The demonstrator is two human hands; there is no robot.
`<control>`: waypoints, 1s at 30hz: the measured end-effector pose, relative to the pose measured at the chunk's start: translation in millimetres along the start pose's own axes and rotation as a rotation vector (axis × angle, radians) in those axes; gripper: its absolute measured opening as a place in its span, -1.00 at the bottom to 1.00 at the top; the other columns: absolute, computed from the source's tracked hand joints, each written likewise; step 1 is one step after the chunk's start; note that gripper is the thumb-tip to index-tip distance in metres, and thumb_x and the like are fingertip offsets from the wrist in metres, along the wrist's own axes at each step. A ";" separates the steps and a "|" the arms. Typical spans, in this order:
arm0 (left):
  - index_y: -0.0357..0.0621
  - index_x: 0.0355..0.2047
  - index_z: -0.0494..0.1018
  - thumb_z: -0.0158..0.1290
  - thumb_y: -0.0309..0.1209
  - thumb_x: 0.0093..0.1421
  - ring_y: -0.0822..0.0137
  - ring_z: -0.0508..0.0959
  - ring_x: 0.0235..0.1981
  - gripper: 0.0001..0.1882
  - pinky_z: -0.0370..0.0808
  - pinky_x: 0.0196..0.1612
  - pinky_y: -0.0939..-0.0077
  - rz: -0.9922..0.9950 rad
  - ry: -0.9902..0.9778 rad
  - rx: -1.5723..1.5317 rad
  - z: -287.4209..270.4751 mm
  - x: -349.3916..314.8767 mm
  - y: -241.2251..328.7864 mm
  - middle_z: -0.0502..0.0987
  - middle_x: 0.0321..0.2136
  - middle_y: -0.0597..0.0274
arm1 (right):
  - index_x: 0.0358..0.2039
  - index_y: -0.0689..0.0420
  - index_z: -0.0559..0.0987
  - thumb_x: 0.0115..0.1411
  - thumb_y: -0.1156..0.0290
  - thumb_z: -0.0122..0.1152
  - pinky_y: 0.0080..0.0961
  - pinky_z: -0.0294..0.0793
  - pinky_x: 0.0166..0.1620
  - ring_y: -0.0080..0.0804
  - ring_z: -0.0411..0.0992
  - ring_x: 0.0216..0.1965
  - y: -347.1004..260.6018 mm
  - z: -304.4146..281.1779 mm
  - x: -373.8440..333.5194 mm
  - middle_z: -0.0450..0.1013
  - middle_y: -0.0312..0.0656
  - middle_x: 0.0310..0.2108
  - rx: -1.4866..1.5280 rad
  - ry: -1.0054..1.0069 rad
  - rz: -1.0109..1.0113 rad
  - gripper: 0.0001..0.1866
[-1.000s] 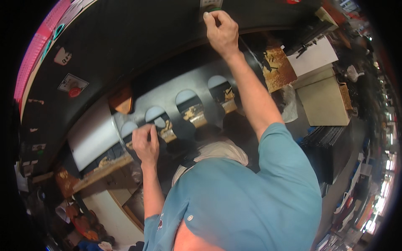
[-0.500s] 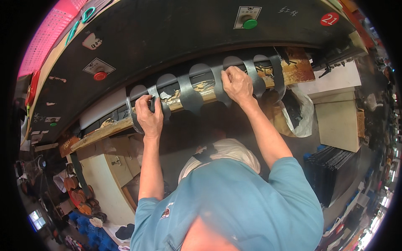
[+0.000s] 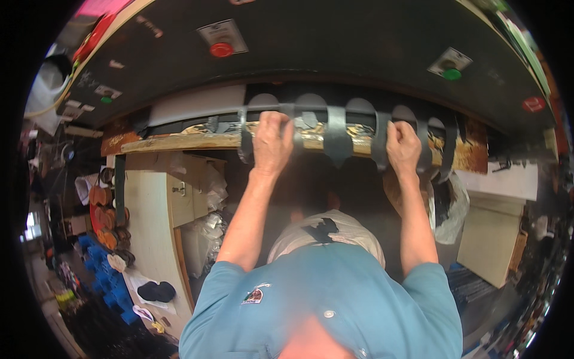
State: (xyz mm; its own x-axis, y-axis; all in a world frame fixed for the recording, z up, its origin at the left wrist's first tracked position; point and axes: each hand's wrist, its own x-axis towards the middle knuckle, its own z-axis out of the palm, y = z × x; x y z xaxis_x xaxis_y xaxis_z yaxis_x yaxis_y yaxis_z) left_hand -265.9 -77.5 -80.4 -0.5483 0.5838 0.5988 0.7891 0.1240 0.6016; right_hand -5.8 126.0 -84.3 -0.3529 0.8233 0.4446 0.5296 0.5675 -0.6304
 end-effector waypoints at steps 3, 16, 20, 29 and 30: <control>-0.19 -0.21 0.50 0.30 -0.52 0.22 -0.09 0.57 -0.22 -0.80 0.52 -0.14 0.06 -0.031 -0.023 -0.029 -2.0 0.9 4.1 0.51 -0.24 0.03 | -0.35 0.22 0.65 0.41 0.32 0.36 -0.53 0.34 -0.39 -0.63 0.31 -0.50 5.2 -7.0 1.5 0.40 -0.35 -0.55 0.119 -0.075 0.170 -0.76; -0.26 -0.11 0.50 0.24 -0.55 0.26 -0.17 0.62 -0.19 -0.79 0.58 -0.11 0.02 -0.262 -0.528 -0.209 -40.0 47.2 6.3 0.56 -0.22 -0.05 | 0.24 0.27 0.53 0.21 0.28 0.52 -0.24 0.46 0.31 -0.13 0.47 0.25 -154.1 113.7 116.6 0.47 -0.01 0.23 0.386 -0.444 -0.081 -0.36; -0.30 0.10 0.51 0.15 -0.56 0.32 -0.24 0.63 -0.01 -0.66 0.59 0.05 0.02 -0.165 -0.101 -0.115 -36.9 96.5 -32.2 0.60 0.03 -0.21 | 0.35 0.39 0.44 0.02 0.03 0.57 0.05 0.30 0.42 0.45 0.21 0.38 -196.2 169.5 133.5 0.08 0.56 0.43 0.022 -0.535 -0.192 -0.01; -0.43 0.24 0.47 0.10 -0.61 0.27 -0.25 0.40 0.39 -0.50 0.35 0.39 -0.14 -0.097 -0.249 0.179 -6.4 122.7 -70.7 0.47 0.33 -0.20 | 0.33 0.30 0.51 -0.04 0.08 0.55 -0.02 0.36 0.37 0.31 0.27 0.33 -204.7 191.7 145.9 0.11 0.45 0.46 0.052 -0.499 -0.151 -0.06; -0.43 0.22 0.49 0.10 -0.61 0.27 -0.24 0.40 0.39 -0.51 0.35 0.38 -0.14 -0.096 -0.262 0.191 -7.9 122.3 -71.0 0.47 0.33 -0.20 | 0.34 0.29 0.50 -0.05 0.11 0.56 -0.06 0.36 0.38 0.25 0.28 0.34 -201.9 184.2 149.6 0.12 0.41 0.47 0.169 -0.513 -0.095 -0.05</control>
State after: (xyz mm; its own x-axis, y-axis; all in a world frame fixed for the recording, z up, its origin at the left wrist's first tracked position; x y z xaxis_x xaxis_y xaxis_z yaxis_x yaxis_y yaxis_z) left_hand -391.2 -21.3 -45.7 -0.5520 0.7458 0.3730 0.7888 0.3220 0.5235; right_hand -307.6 137.0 -7.7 -0.7465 0.6448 0.1642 0.3605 0.5994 -0.7147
